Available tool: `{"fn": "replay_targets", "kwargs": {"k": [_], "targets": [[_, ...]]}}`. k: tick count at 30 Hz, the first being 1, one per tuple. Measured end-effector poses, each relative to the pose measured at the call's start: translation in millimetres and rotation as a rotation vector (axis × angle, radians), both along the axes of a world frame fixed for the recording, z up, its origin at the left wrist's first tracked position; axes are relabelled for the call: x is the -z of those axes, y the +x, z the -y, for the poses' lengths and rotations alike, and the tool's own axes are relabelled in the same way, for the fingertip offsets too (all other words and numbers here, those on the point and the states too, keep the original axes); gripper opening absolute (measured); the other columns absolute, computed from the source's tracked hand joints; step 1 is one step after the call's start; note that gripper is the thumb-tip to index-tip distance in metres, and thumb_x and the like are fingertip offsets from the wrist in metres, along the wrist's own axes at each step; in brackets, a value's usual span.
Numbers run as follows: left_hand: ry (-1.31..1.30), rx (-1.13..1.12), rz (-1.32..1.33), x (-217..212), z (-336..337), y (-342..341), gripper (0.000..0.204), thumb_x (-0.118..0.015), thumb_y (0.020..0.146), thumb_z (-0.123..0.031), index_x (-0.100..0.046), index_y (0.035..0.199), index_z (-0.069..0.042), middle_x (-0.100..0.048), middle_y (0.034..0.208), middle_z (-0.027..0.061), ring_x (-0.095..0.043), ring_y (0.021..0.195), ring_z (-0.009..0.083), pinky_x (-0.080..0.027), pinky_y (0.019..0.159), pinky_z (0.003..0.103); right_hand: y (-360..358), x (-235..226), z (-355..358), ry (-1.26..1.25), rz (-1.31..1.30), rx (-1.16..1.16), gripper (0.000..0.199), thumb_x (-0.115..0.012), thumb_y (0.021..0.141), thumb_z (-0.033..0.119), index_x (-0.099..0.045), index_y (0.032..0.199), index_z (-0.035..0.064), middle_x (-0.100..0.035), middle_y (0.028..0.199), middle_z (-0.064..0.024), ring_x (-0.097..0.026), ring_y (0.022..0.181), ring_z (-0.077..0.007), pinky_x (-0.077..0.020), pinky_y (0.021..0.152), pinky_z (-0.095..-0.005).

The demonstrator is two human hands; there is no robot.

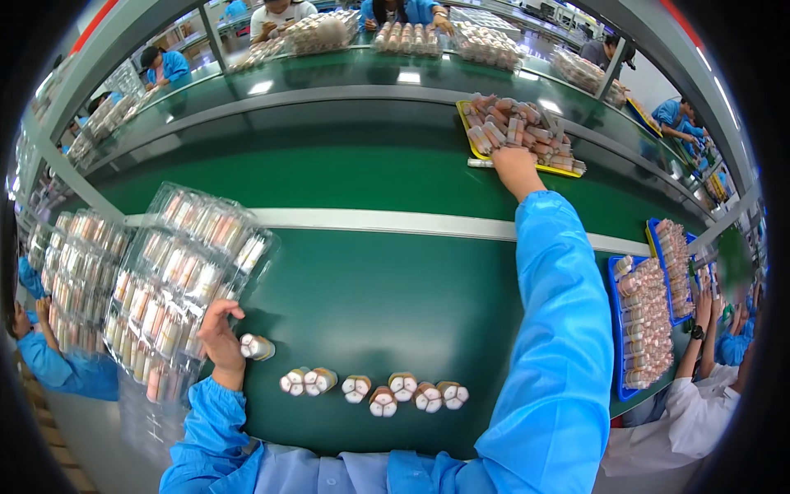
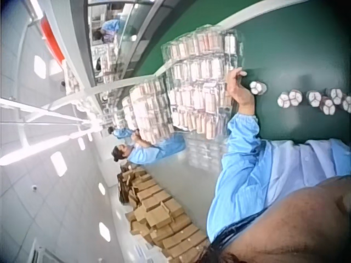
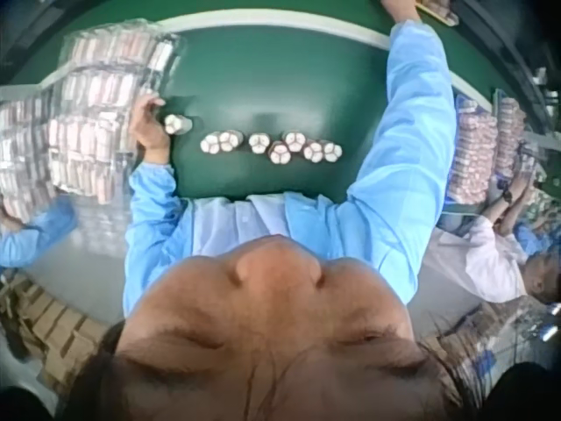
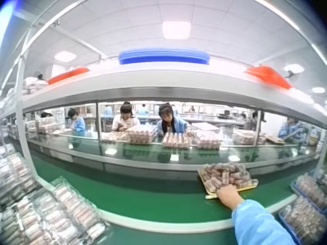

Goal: The recorder is assembling small electronic components on an industrial assembly line, involving grouping items and labeling or marking them with a tool.

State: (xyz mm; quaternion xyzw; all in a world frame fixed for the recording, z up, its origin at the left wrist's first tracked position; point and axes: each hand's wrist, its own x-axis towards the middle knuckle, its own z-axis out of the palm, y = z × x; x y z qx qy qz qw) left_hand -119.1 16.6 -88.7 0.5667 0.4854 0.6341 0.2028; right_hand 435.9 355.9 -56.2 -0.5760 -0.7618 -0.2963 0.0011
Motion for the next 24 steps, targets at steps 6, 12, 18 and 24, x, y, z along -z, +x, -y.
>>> {"fn": "replay_targets", "kwargs": {"k": [6,12,18,24], "targets": [[0.023,0.092,-0.003,-6,0,-2,0.094,-0.018,0.101,-0.075,-0.064,0.111,0.006,-0.06,0.098,0.0099,-0.056,0.09,0.0192,-0.042,0.09,0.035,-15,-31,66,-0.059,0.146,-0.243,0.011,-0.062,0.084,0.006,-0.07,0.09,0.0045,-0.071,0.078,-0.0142,-0.073,0.074,-0.031,-0.0579,0.064,-0.0431],[0.087,0.084,-0.017,-13,3,1,0.09,-0.018,0.103,-0.072,-0.065,0.11,0.004,-0.063,0.093,0.0094,-0.058,0.092,0.0204,-0.043,0.093,0.036,-80,-41,176,-0.104,0.152,-0.388,0.017,-0.06,0.083,0.004,-0.068,0.098,0.0014,-0.07,0.076,-0.0135,-0.071,0.072,-0.0306,-0.0575,0.063,-0.0422],[0.158,0.166,0.04,-16,5,2,0.075,-0.026,0.108,-0.061,-0.066,0.113,0.002,-0.065,0.096,0.0101,-0.062,0.094,0.0204,-0.047,0.09,0.033,-166,-37,244,-0.123,0.114,-0.487,0.014,-0.061,0.083,0.005,-0.067,0.095,0.0001,-0.069,0.076,-0.0123,-0.071,0.069,-0.0289,-0.0567,0.058,-0.0409],[0.094,0.396,0.033,-15,11,10,0.076,-0.028,0.107,-0.064,-0.065,0.116,0.002,-0.063,0.108,0.0119,-0.061,0.102,0.0214,-0.046,0.094,0.035,-238,-37,259,-0.134,0.068,-0.541,0.008,-0.063,0.081,0.006,-0.069,0.083,0.001,-0.07,0.075,-0.0141,-0.072,0.07,-0.0305,-0.0577,0.06,-0.0414]]}}
